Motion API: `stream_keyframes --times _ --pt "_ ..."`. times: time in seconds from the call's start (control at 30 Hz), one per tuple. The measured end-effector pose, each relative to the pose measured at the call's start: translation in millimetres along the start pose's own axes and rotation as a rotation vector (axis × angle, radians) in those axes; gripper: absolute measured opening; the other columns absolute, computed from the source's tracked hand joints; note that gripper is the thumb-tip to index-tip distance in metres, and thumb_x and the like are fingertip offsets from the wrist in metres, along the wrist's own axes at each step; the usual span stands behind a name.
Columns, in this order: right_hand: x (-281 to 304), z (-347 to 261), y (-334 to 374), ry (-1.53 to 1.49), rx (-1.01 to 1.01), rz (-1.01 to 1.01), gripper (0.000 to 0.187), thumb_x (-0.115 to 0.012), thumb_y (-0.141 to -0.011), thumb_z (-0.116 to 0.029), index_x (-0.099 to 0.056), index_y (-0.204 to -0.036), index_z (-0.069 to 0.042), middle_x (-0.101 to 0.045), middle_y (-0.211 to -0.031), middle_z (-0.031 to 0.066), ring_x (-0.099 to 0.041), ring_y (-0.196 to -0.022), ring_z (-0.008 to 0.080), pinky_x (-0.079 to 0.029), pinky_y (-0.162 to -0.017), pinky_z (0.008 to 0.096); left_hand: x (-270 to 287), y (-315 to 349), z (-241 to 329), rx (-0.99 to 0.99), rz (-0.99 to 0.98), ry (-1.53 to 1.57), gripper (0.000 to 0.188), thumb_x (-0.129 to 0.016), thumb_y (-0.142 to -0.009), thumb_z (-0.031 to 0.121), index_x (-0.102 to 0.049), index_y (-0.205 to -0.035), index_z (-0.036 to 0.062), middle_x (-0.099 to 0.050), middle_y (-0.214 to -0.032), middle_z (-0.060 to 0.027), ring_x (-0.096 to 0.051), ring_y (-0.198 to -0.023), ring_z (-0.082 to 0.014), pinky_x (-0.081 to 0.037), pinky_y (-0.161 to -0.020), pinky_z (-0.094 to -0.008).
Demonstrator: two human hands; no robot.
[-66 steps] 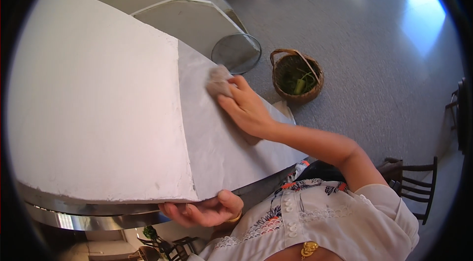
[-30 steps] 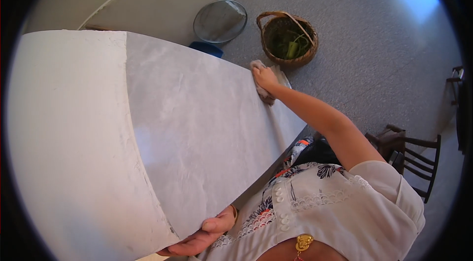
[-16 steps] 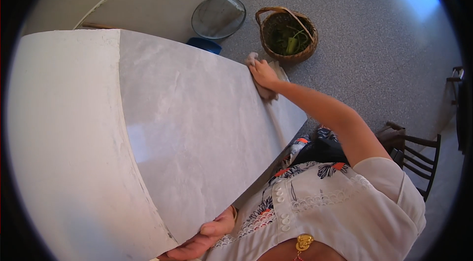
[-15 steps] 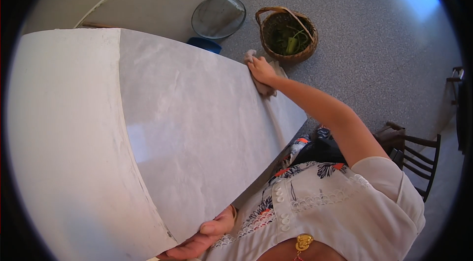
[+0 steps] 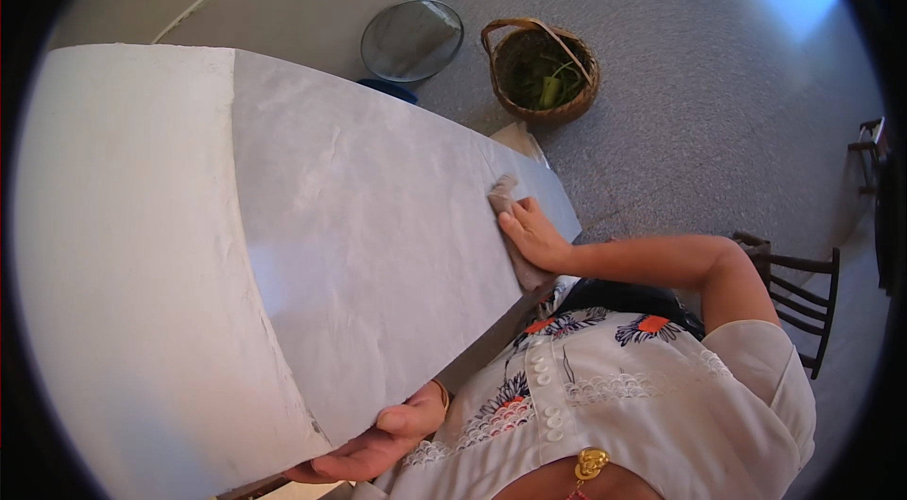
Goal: The person wipes the lower part of an interior wall and a structural column with a cloth, covering multiple sections of the surface.
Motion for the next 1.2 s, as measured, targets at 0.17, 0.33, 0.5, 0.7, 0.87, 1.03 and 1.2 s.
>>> stream_keyframes --times 0.17,0.33,0.5,0.7,0.87,1.03,1.2 --pt "22.6 -146.5 9.9 -0.06 0.376 0.08 0.043 -0.038 -0.088 -0.033 -0.041 -0.12 -0.004 -0.038 -0.115 0.0212 -0.044 -0.104 0.0352 -0.036 -0.089 0.0383 2.6 2.2 -3.3 -0.022 0.024 0.066 0.053 -0.044 -0.083 0.022 -0.031 -0.128 -0.0032 -0.022 -0.134 -0.0211 -0.023 -0.127 -0.0357 -0.025 -0.1 -0.0499" --pt "37.9 -207.9 20.1 -0.111 0.674 0.217 0.032 -0.042 -0.087 -0.029 -0.049 -0.112 -0.009 -0.04 -0.115 0.0186 -0.046 -0.102 0.0335 -0.038 -0.086 0.038 6.4 2.2 -3.9 -0.023 -0.022 0.035 0.051 -0.044 -0.084 0.023 -0.033 -0.128 0.0 -0.021 -0.133 -0.0196 -0.023 -0.126 -0.0344 -0.026 -0.1 -0.0489" --pt "39.6 -93.8 -42.1 -0.066 0.289 0.348 0.033 -0.04 -0.088 -0.027 -0.054 -0.092 0.003 -0.044 -0.11 0.0196 -0.047 -0.098 0.033 -0.038 -0.086 0.0361 3.3 5.8 -0.5 0.002 -0.068 -0.049 0.052 -0.044 -0.085 0.026 -0.032 -0.129 0.0022 -0.02 -0.133 -0.0226 -0.025 -0.125 -0.0359 -0.028 -0.098 -0.05" --pt "19.9 -35.6 -28.7 0.132 0.08 0.18 0.032 -0.041 -0.087 -0.029 -0.054 -0.1 -0.003 -0.046 -0.106 0.0189 -0.051 -0.091 0.0365 -0.041 -0.083 0.0408 9.2 6.7 -4.7 -0.001 -0.085 -0.081 0.054 -0.046 -0.085 0.031 -0.031 -0.129 0.0055 -0.017 -0.134 -0.0245 -0.024 -0.125 -0.0394 -0.029 -0.097 -0.0527" --pt "32.4 -144.0 42.2 0.047 0.455 0.22 0.027 -0.047 -0.084 -0.025 -0.052 -0.101 -0.004 -0.045 -0.107 0.0172 -0.052 -0.09 0.0351 -0.043 -0.078 0.0397 4.3 11.4 -3.8 0.026 -0.068 -0.061 0.053 -0.047 -0.083 0.03 -0.033 -0.128 0.0039 -0.017 -0.133 -0.0252 -0.021 -0.126 -0.0401 -0.027 -0.097 -0.054" --pt "37.2 -247.1 96.2 0.073 0.91 0.202 0.037 -0.055 -0.077 -0.023 -0.051 -0.109 -0.004 -0.045 -0.108 0.018 -0.051 -0.091 0.0343 -0.044 -0.075 0.0393 6.8 14.7 -7.7 0.041 -0.025 -0.057 0.053 -0.047 -0.08 0.031 -0.037 -0.125 0.0036 -0.019 -0.132 -0.026 -0.018 -0.125 -0.042 -0.025 -0.096 -0.0574" --pt "24.7 -229.5 118.4 0.129 1.298 0.094 0.043 -0.058 -0.074 -0.024 -0.052 -0.111 -0.003 -0.046 -0.108 0.0194 -0.05 -0.085 0.0309 -0.042 -0.071 0.0367 7.4 20.4 -9.8 0.069 0.025 -0.034 0.05 -0.047 -0.081 0.032 -0.043 -0.121 0.0033 -0.025 -0.13 -0.0265 -0.02 -0.124 -0.0421 -0.023 -0.096 -0.0582"
Point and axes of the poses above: each hand's wrist, its own y-axis away from the middle knuckle, its own x-axis out of the back of the hand, z = x × y, the point moved 9 cm from there along -y, towards the middle knuckle
